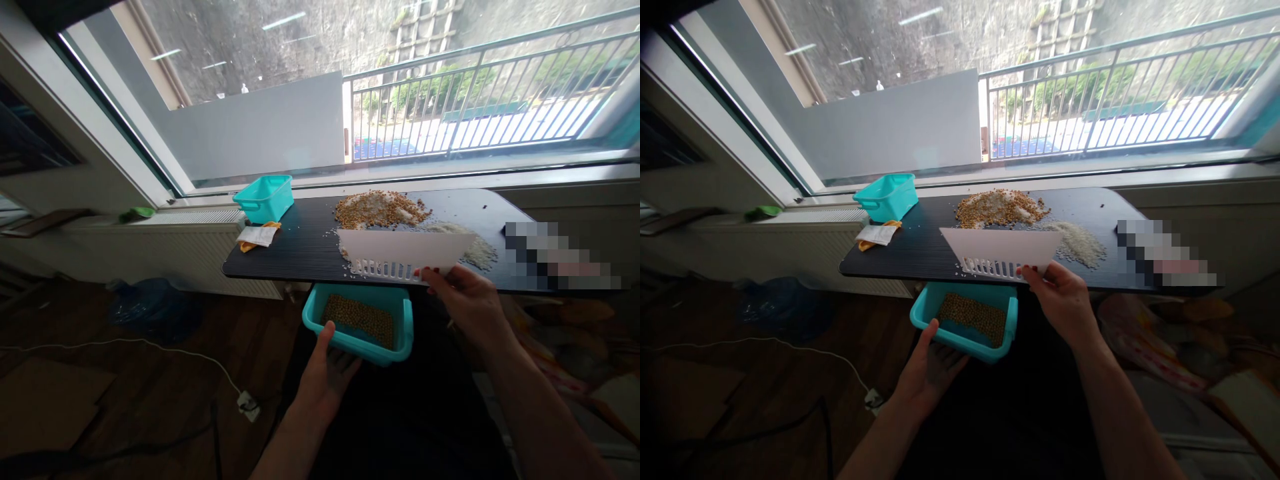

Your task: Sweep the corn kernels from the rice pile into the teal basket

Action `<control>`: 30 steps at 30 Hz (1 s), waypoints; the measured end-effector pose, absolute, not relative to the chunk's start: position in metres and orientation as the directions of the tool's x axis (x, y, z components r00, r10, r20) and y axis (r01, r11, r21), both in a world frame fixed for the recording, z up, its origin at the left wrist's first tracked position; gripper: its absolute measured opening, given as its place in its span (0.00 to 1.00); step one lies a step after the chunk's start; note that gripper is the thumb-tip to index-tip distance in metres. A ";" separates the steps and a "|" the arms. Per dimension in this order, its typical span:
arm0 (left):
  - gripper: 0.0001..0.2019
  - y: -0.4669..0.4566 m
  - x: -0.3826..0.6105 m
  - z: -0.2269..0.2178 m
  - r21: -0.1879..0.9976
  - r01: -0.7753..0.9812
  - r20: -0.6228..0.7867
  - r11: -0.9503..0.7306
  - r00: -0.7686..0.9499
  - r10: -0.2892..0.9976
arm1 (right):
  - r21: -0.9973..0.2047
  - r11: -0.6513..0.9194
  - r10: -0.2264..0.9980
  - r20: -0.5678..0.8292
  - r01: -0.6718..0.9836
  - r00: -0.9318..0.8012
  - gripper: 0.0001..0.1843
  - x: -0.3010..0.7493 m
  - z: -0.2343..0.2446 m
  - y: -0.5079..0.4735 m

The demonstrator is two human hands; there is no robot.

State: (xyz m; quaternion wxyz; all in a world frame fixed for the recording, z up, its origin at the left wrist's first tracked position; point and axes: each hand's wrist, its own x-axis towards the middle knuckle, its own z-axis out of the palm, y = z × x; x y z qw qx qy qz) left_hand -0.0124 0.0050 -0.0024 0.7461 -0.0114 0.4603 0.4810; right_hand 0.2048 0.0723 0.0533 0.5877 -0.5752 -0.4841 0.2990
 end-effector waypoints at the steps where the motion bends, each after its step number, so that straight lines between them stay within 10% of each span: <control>1: 0.24 0.005 -0.012 -0.002 0.423 -0.732 -0.701 0.534 0.109 0.705 | -0.969 0.166 0.880 0.229 0.182 0.417 0.16 0.205 0.054 0.072; 30: 0.23 0.002 -0.007 0.004 0.421 -0.728 -0.704 0.541 0.113 0.701 | -0.976 0.060 0.921 0.134 0.208 0.365 0.11 0.198 0.044 0.061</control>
